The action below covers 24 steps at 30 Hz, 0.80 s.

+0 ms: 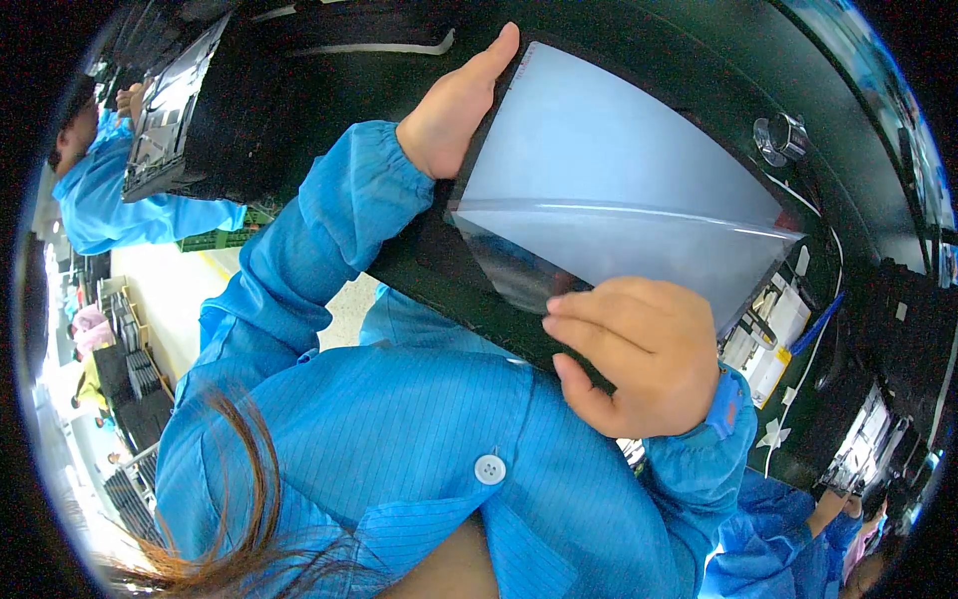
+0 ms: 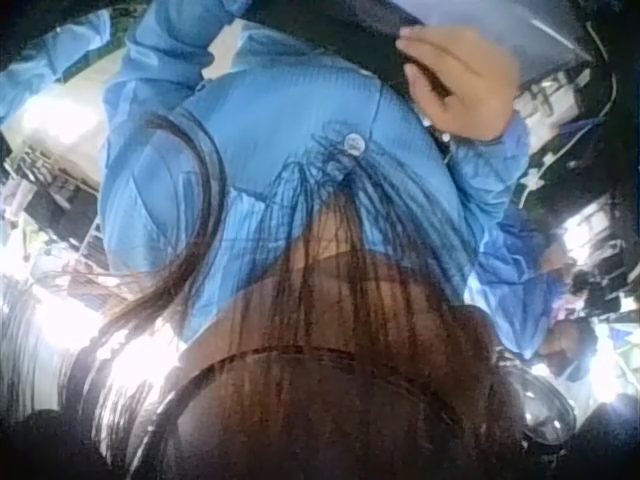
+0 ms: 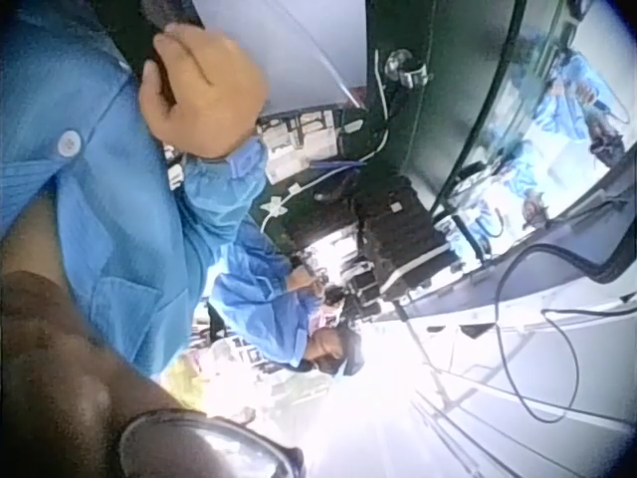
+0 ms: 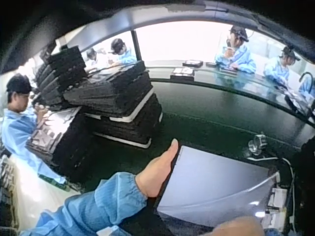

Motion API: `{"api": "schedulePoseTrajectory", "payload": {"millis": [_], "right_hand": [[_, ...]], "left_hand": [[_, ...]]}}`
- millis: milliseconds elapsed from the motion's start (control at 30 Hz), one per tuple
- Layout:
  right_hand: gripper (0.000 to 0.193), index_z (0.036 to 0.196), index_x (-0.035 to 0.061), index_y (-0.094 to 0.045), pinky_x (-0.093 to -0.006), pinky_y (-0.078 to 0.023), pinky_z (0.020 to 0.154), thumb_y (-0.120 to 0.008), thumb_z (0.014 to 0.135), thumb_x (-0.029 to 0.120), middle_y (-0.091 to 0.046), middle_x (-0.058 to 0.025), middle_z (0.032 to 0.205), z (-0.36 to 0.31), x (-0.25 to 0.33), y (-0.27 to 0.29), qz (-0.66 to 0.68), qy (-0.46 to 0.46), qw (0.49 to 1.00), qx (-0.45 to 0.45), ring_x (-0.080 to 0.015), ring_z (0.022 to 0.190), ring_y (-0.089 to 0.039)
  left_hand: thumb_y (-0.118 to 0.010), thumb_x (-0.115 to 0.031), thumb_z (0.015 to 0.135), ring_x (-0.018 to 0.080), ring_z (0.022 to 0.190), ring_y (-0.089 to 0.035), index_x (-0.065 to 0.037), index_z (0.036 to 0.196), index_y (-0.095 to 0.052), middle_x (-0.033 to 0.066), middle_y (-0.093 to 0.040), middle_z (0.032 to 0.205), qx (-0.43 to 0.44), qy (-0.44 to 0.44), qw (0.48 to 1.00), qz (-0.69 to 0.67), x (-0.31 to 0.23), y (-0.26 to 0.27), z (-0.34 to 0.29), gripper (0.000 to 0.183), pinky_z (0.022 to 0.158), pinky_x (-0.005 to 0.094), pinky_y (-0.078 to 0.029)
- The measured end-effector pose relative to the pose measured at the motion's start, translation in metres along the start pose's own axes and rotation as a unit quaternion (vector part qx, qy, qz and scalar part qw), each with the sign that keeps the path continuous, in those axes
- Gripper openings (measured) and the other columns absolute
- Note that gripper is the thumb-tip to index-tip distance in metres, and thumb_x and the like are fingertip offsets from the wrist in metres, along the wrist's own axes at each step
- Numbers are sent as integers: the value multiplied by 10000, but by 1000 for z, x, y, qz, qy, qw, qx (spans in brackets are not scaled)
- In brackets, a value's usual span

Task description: Testing tablet screens for touch and display quality on an electronics production line.

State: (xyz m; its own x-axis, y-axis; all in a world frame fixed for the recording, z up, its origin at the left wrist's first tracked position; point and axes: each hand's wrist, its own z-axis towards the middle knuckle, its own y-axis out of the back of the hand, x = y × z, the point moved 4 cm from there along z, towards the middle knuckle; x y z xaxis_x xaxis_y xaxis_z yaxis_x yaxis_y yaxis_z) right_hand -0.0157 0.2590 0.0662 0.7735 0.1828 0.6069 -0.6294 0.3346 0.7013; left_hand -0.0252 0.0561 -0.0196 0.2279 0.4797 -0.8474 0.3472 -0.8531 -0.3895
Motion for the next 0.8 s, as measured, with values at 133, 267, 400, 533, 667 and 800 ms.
{"api": "schedulePoseTrajectory", "payload": {"millis": [133, 267, 400, 533, 667, 800], "right_hand": [[295, 926, 65, -651, -369, -451, 811, -632, 633, 37, -584, -135, 1094, 4, -1, 10, -153, -14, 985, -78, -321, 1002, -559], [274, 970, 69, -637, -391, -367, 934, -631, 696, 56, -535, -142, 1172, 3, -18, 16, -266, -140, 951, -69, -339, 1155, -440], [209, 883, 36, -638, -358, -435, 840, -588, 703, -57, -598, -134, 1026, -15, -36, 24, -226, -145, 962, -45, -269, 1009, -547], [257, 924, 42, -634, -351, -440, 832, -657, 672, -2, -601, -121, 1032, -40, -39, 60, -220, -211, 943, -131, -260, 993, -556], [600, 1107, 91, -559, -403, -326, 969, -776, 557, 196, -480, -97, 1247, -55, -40, 76, -271, -255, 923, -101, -301, 1146, -433], [686, 1132, 104, -531, -396, -290, 994, -799, 510, 211, -430, -89, 1298, -51, -44, 65, -318, -264, 907, -78, -311, 1185, -386]], "left_hand": [[-367, -565, 872, 237, 1083, -487, -41, 1165, -495, 163, -500, 1214, -11, 29, 999, 10, -2, -2, -4, 614, 921, 363, -385], [-292, -480, 924, 214, 1001, -565, -77, 1204, -472, 141, -548, 1160, -8, -16, 999, 34, -3, -5, -6, 523, 867, 352, -446], [-291, -461, 930, 238, 1062, -531, -51, 1248, -424, 149, -514, 1203, 32, -62, 997, 43, -4, -5, -3, 537, 907, 356, -419], [-309, -441, 932, 243, 1061, -536, -43, 1235, -436, 148, -524, 1190, 112, -55, 992, -33, -4, 3, -1, 517, 911, 359, -424], [-282, -420, 942, 278, 1113, -455, 16, 1226, -418, 159, -469, 1232, 93, 14, 982, -161, -23, -4, -2, 538, 966, 369, -346], [-277, -406, 946, 280, 1114, -455, 14, 1225, -419, 158, -470, 1233, 104, -3, 980, -168, -24, 5, -1, 523, 971, 368, -342]]}}
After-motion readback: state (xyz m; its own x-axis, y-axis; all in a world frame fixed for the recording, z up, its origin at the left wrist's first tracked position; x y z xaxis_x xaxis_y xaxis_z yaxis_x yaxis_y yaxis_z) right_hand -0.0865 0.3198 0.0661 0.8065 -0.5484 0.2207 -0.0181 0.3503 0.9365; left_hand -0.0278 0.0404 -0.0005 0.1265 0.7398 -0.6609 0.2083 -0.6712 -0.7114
